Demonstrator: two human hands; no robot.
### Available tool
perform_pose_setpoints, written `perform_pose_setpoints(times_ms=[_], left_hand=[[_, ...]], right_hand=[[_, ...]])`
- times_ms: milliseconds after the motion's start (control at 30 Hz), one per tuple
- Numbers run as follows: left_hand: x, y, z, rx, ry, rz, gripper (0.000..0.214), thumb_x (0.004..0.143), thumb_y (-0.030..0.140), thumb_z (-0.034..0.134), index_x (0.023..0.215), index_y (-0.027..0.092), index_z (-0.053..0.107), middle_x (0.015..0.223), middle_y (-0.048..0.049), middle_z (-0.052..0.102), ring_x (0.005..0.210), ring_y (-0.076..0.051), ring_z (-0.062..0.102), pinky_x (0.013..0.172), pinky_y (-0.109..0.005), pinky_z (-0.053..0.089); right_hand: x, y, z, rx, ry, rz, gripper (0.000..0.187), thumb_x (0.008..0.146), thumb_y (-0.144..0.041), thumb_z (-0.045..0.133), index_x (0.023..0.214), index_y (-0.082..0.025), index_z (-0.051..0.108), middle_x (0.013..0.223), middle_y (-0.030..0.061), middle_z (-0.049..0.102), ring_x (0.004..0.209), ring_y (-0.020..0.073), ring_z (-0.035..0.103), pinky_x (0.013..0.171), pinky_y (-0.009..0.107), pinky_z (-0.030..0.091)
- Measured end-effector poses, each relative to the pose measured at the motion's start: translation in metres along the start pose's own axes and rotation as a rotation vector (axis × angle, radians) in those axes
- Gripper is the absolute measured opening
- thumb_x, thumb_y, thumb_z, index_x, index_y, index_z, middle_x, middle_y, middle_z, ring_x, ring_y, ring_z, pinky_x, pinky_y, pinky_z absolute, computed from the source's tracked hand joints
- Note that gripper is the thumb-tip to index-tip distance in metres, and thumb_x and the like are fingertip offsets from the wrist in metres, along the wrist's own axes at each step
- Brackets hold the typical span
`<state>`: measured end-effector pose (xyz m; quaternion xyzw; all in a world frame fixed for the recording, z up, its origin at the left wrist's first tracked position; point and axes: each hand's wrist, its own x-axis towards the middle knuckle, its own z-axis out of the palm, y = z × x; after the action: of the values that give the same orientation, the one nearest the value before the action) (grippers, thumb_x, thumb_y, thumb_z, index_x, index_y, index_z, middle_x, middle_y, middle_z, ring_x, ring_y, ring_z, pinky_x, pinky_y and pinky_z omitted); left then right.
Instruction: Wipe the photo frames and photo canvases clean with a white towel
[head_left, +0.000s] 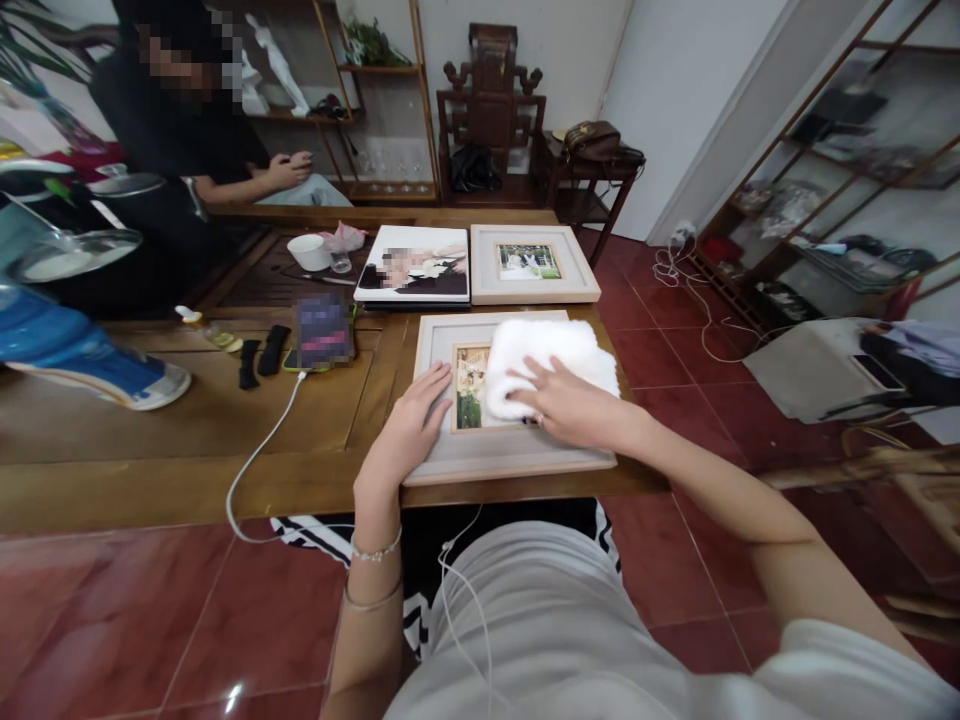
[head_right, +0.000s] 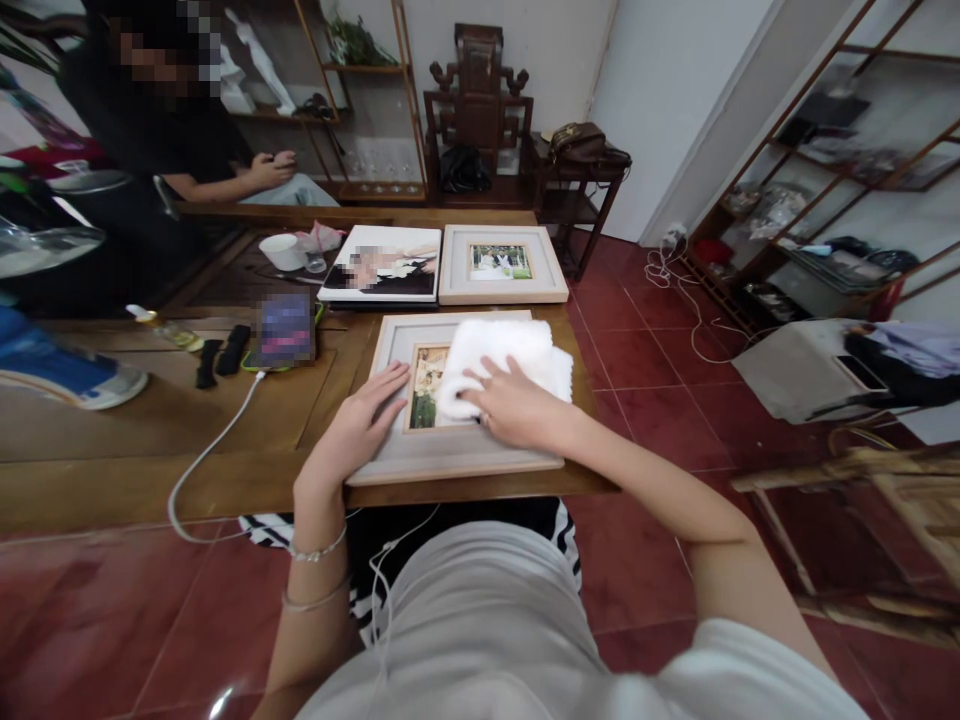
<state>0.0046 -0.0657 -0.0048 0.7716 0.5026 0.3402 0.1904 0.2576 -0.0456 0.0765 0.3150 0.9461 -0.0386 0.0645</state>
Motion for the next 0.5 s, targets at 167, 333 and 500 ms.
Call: perform_pose_setpoints(times_ms=[167, 333, 500], left_hand=[[0.000, 0.001, 0.000, 0.014, 0.003, -0.008, 0.044, 0.097, 0.030, 0.043, 0.134, 0.011, 0.056, 0.145, -0.0150, 0.051, 0.141, -0.023, 0.040, 0.119, -0.045, 0.031], [0.001, 0.000, -0.001, 0.019, -0.010, -0.001, 0.045, 0.097, 0.031, 0.043, 0.135, 0.011, 0.056, 0.145, -0.0153, 0.051, 0.140, -0.024, 0.041, 0.118, -0.046, 0.031], [0.001, -0.001, -0.002, 0.010, -0.017, 0.000, 0.045, 0.097, 0.033, 0.044, 0.134, 0.011, 0.057, 0.144, -0.0150, 0.052, 0.140, -0.025, 0.041, 0.118, -0.047, 0.032]], right_hand=[[-0.051, -0.040, -0.028, 0.179, -0.176, -0.224, 0.039, 0.087, -0.007, 0.049, 0.124, -0.013, 0.060, 0.129, 0.0199, 0.061, 0.137, 0.0316, 0.042, 0.105, 0.050, 0.042], [-0.038, -0.046, -0.015, 0.217, -0.101, -0.209, 0.047, 0.085, -0.007, 0.052, 0.130, -0.018, 0.057, 0.148, 0.0157, 0.047, 0.146, 0.0282, 0.028, 0.114, 0.051, 0.032], [0.006, 0.000, 0.017, 0.049, 0.126, -0.004, 0.053, 0.083, -0.007, 0.053, 0.135, -0.018, 0.053, 0.154, 0.0128, 0.039, 0.146, 0.0290, 0.026, 0.118, 0.052, 0.024]])
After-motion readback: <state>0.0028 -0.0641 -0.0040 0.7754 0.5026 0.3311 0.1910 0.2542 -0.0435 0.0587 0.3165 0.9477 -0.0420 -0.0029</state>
